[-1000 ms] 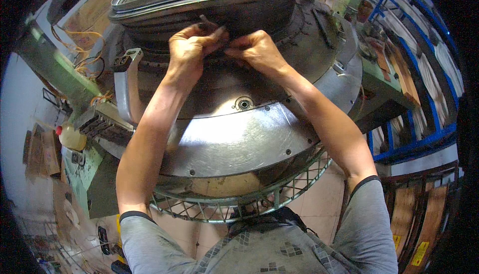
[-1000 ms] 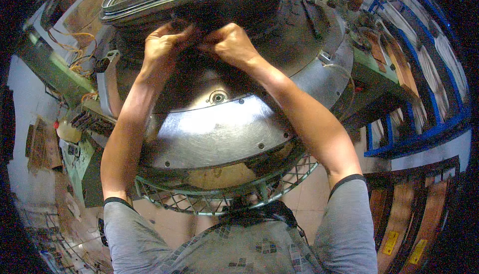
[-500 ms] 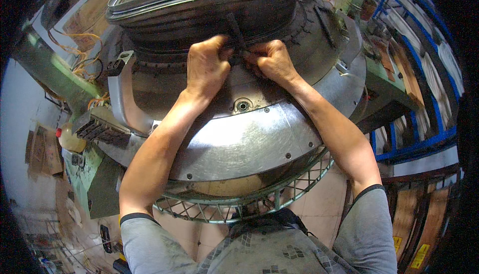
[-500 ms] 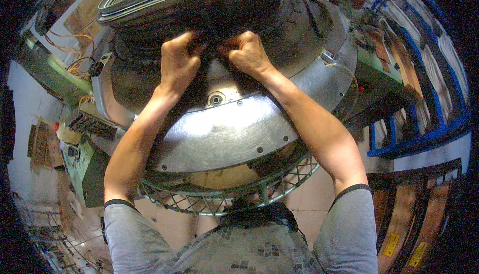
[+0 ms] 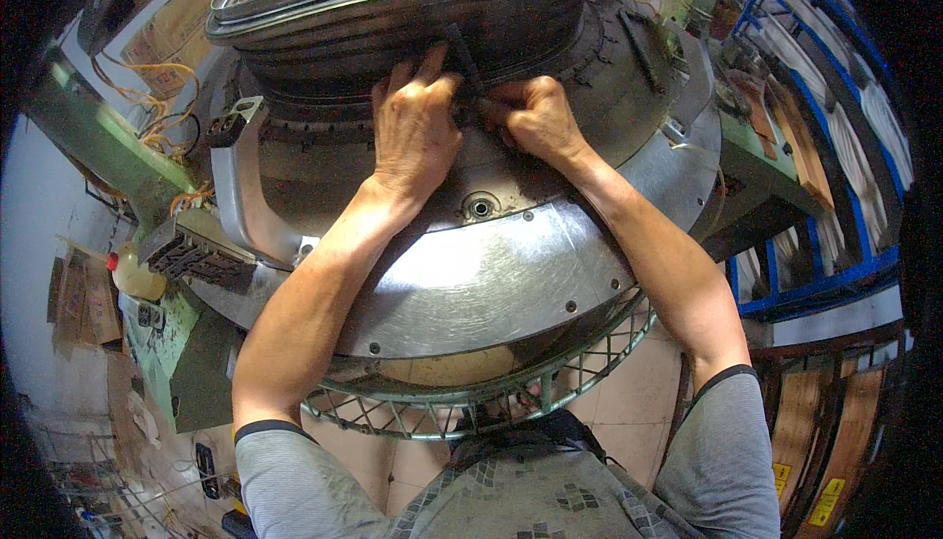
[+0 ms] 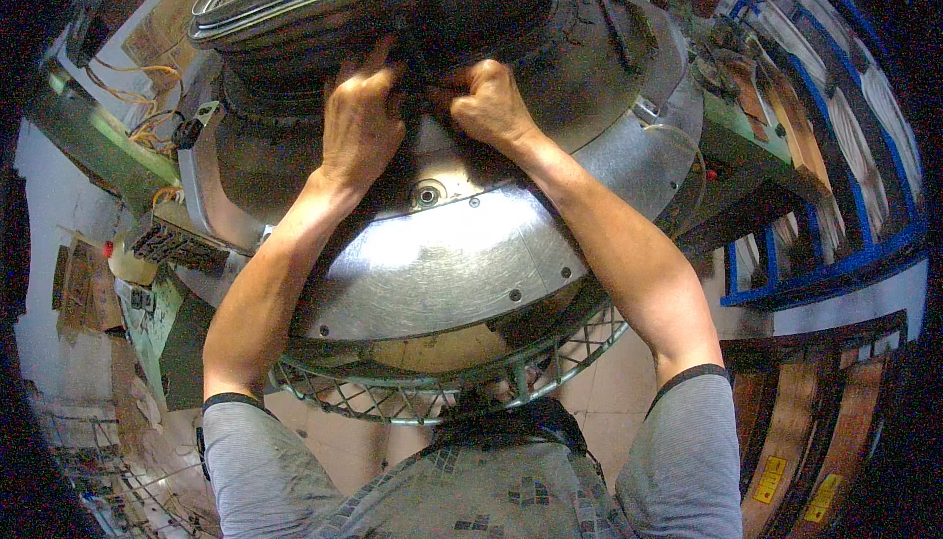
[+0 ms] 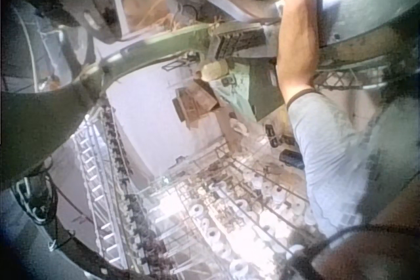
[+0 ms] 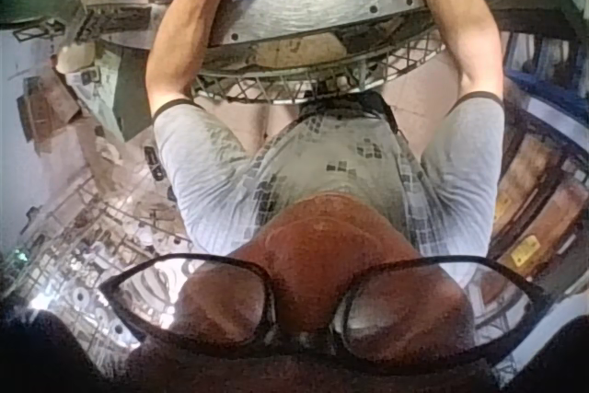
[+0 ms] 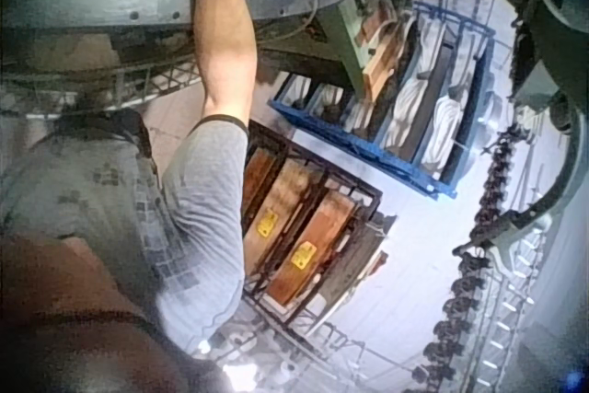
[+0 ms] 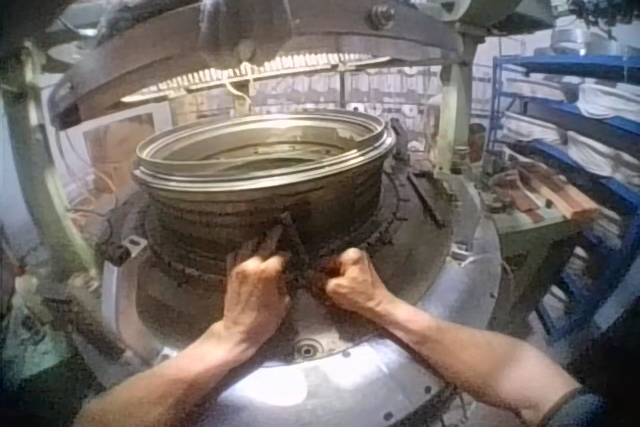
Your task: The person repeatedly picks up small black plastic clips from a wooden tray and inserts them into slots around the rim of a large metal machine component. The person works one clip at a time, placing each into a designated slot and pressing it into place.
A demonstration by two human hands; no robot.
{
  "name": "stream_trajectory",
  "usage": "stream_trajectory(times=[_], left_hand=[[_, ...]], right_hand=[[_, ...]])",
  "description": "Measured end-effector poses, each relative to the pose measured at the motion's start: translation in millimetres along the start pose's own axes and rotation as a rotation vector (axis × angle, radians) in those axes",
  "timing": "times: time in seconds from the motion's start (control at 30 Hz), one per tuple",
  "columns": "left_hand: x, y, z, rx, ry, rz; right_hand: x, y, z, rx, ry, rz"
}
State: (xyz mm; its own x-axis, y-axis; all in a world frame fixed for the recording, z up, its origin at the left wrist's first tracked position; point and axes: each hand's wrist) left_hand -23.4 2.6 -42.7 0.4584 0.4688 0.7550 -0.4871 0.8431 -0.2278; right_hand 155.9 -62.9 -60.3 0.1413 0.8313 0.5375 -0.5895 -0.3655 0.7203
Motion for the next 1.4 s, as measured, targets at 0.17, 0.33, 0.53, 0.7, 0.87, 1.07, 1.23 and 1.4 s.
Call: stream_trajectory(times=[0.17, 0.33, 0.53, 0.7, 0.87, 1.07, 1.23, 1.4], left_hand=[[0.7, -0.3, -1.1, 0.012, -0.014, -0.009], [-0.8, 1.5, -2.9, 0.014, 0.033, 0.014], [0.2, 2.3, -3.6, 0.05, 0.016, -0.027], [0.9, 0.9, -1.1, 0.034, 0.024, -0.043], [1.9, 1.4, -2.4, 0.045, 0.007, -0.058], [1.6, 0.3, -1.4, 0.047, 0.018, -0.048], [2.6, -2.1, 3.2, 0.006, 0.061, -0.052], [3.3, -2.3, 4.0, 0.012, 0.077, -0.05]], right_hand=[[-0.1, -1.4, -0.6, -0.005, 0.004, -0.009], [0.4, -3.9, -1.2, -0.011, 0.0, 0.0], [-0.1, -3.4, 0.0, -0.035, 0.0, -0.003], [0.9, -4.0, -1.9, -0.059, -0.023, 0.019], [0.8, -3.6, -0.8, -0.054, -0.017, 0.042], [0.0, -0.8, -0.8, -0.062, -0.027, 0.03], [0.5, 1.5, -1.4, -0.081, -0.032, 0.065], [0.5, 4.3, -0.5, -0.108, -0.03, 0.007]])
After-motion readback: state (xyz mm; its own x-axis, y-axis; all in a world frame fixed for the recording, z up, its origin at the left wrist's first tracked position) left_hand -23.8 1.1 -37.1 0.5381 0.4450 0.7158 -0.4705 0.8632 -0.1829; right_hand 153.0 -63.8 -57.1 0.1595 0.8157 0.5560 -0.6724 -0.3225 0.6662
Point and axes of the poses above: each hand's wrist, its own x-axis towards the middle knuckle, its own z-axis out of the back of the hand, y = z × x, and after that the axes turned 7 degrees about z, right-handed
